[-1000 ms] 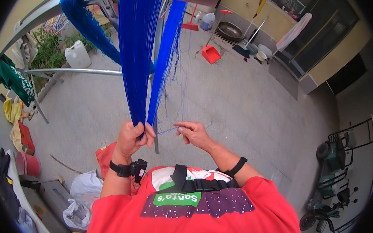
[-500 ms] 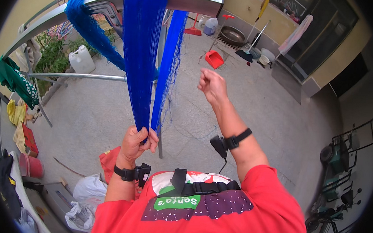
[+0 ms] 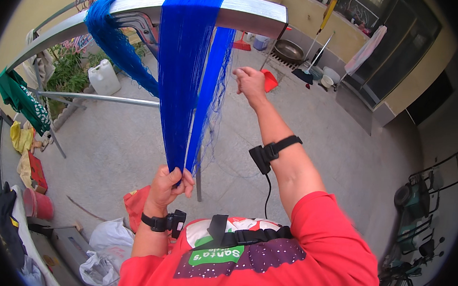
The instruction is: The person repairs a blue fishing net by hand, repeatedly pulling loose threads through the mesh and tightening them. The net is draped over a metal frame while the person works on individual sections.
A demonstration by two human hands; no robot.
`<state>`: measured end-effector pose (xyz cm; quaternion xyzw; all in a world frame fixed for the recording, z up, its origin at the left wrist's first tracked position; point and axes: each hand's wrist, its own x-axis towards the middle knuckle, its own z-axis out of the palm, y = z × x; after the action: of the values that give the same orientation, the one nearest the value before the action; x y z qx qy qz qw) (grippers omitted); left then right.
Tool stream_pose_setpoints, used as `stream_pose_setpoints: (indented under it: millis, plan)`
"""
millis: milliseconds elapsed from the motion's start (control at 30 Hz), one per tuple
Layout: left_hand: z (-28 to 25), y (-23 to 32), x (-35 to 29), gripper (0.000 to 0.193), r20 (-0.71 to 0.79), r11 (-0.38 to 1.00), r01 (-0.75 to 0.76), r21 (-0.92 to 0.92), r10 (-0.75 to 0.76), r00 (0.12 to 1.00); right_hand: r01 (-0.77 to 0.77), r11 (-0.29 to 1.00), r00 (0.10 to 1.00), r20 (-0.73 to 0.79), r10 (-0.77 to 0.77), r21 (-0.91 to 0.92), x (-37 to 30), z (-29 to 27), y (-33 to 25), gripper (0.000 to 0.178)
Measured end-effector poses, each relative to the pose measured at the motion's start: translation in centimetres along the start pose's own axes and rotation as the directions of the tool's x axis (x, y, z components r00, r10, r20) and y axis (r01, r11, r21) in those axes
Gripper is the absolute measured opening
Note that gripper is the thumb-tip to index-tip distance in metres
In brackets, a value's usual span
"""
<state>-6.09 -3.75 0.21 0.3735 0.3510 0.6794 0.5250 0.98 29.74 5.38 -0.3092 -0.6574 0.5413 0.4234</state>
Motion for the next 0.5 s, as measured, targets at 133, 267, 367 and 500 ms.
stream_pose_setpoints:
  millis: [133, 267, 367, 500]
  plan:
    - [-0.7, -0.1, 0.0, 0.051, 0.027, 1.0, 0.022, -0.01, -0.022, 0.999, -0.07, 0.998, 0.99, -0.126, 0.07, 0.004, -1.0, -3.4, 1.3, 0.018]
    - [-1.3, 0.1, 0.2, 0.051, 0.043, 1.0, -0.001, -0.025, 0.002, 0.999, -0.167, 0.98, 0.967, -0.176, 0.184, 0.108, -1.7, -6.0, 1.3, 0.017]
    - [-1.6, 0.4, 0.2, 0.052, 0.047, 1.0, 0.018, -0.02, -0.017, 0.999, -0.195, 0.955, 0.956, -0.176, 0.236, 0.222, -2.3, -7.6, 1.3, 0.016]
    - [-1.5, 0.6, 0.1, 0.051, 0.04, 1.0, 0.028, 0.0, -0.027, 0.999, -0.197, 0.953, 0.959, -0.156, 0.236, 0.231, -3.4, -8.2, 1.7, 0.017]
